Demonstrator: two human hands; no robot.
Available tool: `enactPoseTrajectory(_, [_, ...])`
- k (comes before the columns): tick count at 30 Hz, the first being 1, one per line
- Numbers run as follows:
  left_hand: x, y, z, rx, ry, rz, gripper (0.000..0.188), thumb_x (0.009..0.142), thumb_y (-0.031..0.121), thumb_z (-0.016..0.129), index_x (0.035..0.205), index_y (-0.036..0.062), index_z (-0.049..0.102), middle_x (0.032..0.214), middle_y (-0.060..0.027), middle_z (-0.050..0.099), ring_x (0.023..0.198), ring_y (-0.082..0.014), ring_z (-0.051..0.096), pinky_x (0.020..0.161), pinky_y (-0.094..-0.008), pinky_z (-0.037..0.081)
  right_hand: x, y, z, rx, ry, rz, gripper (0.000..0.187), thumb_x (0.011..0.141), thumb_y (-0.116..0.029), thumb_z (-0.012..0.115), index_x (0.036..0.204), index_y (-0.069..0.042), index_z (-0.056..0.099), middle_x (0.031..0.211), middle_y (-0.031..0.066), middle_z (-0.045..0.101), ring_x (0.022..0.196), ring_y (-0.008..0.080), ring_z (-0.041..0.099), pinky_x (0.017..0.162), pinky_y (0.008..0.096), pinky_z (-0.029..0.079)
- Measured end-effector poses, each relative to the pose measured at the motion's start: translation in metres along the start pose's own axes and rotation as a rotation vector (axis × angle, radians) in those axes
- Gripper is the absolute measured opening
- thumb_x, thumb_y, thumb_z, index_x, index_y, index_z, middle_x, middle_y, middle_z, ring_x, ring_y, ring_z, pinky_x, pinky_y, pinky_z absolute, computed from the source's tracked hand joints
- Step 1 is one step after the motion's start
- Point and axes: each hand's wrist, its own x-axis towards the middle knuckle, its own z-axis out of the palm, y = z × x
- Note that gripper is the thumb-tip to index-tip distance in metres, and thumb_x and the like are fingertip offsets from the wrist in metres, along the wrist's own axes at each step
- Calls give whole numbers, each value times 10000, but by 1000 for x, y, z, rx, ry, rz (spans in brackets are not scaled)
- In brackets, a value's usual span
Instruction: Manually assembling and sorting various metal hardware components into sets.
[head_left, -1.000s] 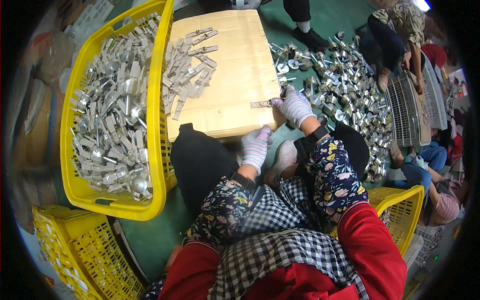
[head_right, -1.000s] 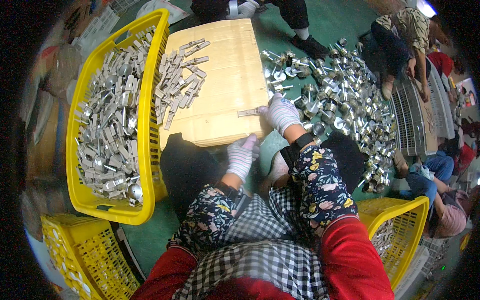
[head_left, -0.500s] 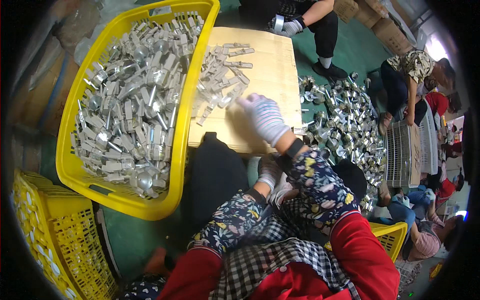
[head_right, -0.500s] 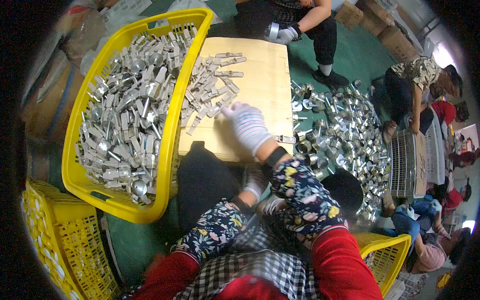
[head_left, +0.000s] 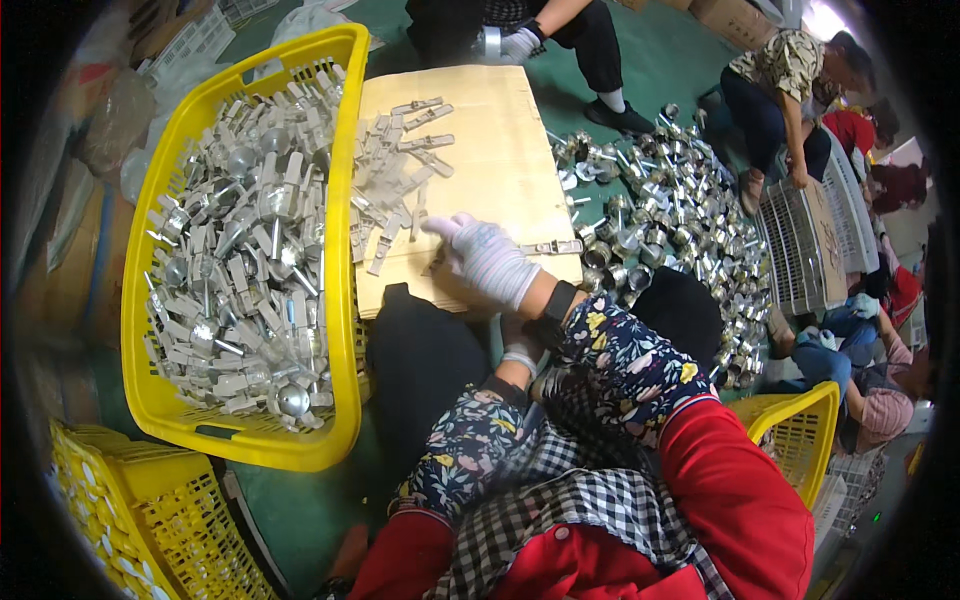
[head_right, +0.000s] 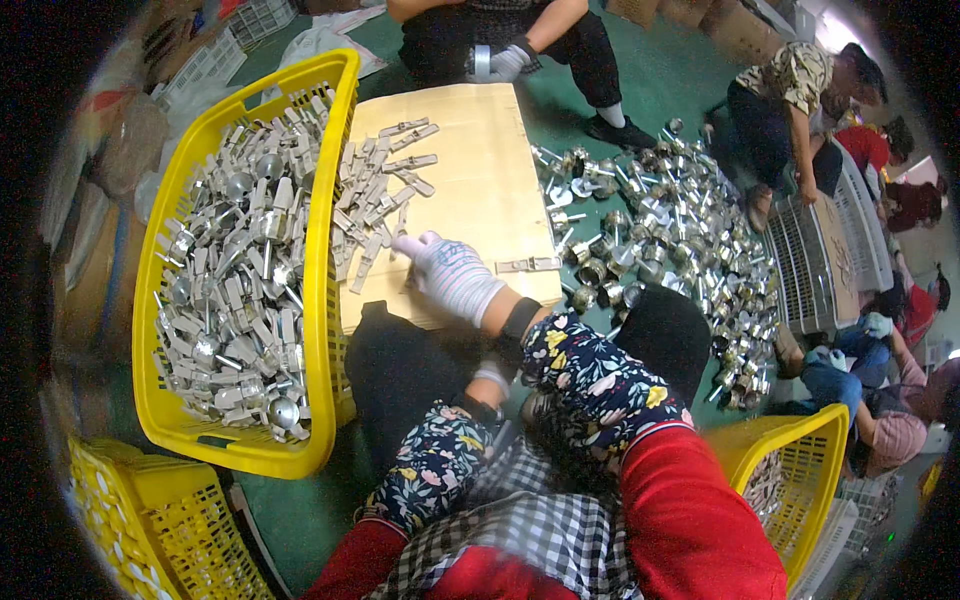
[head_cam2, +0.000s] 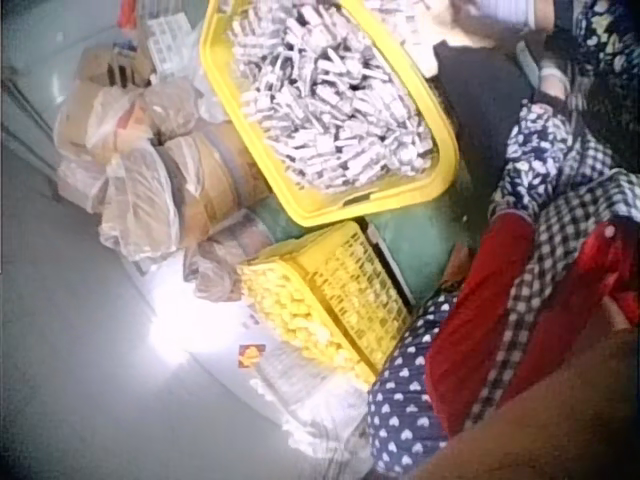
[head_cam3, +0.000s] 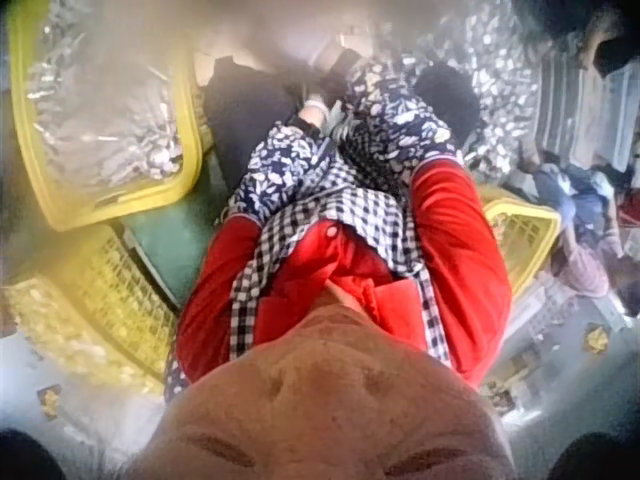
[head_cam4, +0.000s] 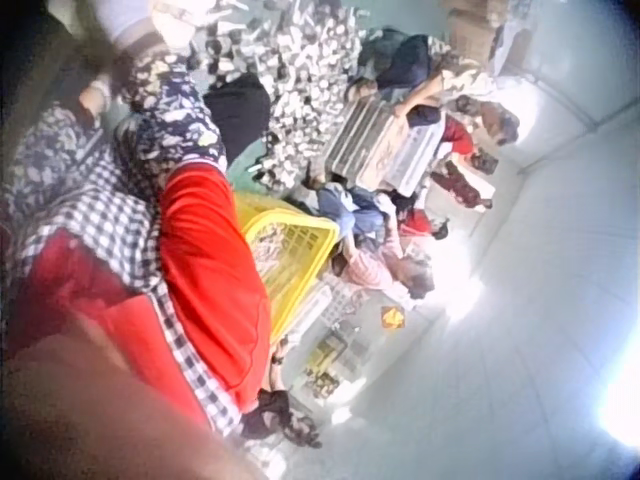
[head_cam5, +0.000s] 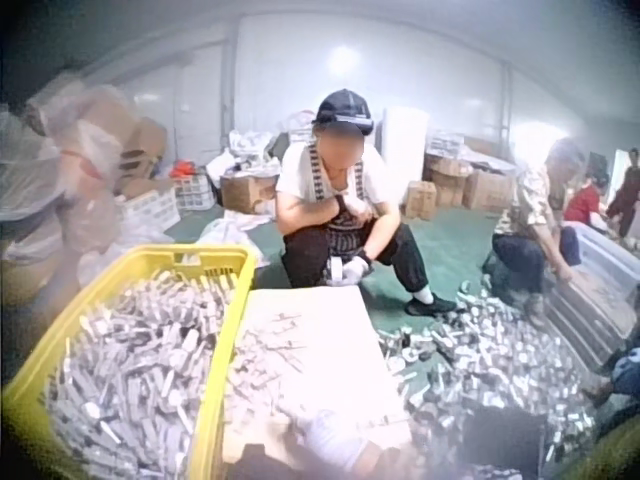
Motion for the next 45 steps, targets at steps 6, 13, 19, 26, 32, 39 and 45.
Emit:
enactPoseTrajectory(6, [8,-125,-9,2708,425,1159,330,864,331,544,968,25,614,778,-86,627,655,-185,578,599,-297,459,-7,25,-81,-204,-414,251,264,800,-259,575,916,-36,656,897,158,652,786,247,635,730,329,495])
enactPoseTrajectory(13, [5,-148,-13,2488,498,1121,290,837,326,607,747,51,598,558,0,523,434,-71,446,412,-198,347,-45,131,-107,383,54,733,316,711,-203,692,924,27,649,820,115,653,726,171,600,699,283,483])
enactPoseTrajectory(19, [5,-152,-16,2496,505,1119,301,835,323,610,754,33,611,569,-9,537,446,-75,457,420,-195,354,-48,154,-90,357,40,619,343,705,-217,690,925,42,647,809,121,646,711,187,597,680,296,480])
enactPoseTrajectory(26, [7,-149,-15,2465,512,1135,289,827,304,627,774,20,622,576,-15,543,447,-78,458,415,-187,349,-43,152,-86,307,-7,656,222,718,-197,680,857,-23,682,717,73,644,628,138,578,605,291,481])
enactPoseTrajectory(32, [6,-151,-14,2444,501,1125,286,825,300,632,777,17,622,577,-17,544,444,-77,459,408,-185,345,-38,154,-84,291,-49,719,305,703,-207,684,901,24,654,782,112,649,674,175,603,649,292,497])
enactPoseTrajectory(39, [7,-150,-16,2475,514,1144,291,820,311,636,785,23,622,573,-17,548,441,-82,462,406,-189,351,-40,158,-82,288,-35,771,321,710,-235,680,922,4,659,801,123,659,711,195,626,683,303,501])
enactPoseTrajectory(45, [8,-150,-15,2466,505,1149,294,820,314,637,785,22,618,570,-20,543,437,-81,458,404,-194,348,-37,136,-90,56,-67,735,321,720,-256,679,957,-41,655,880,162,655,793,268,640,744,344,494])
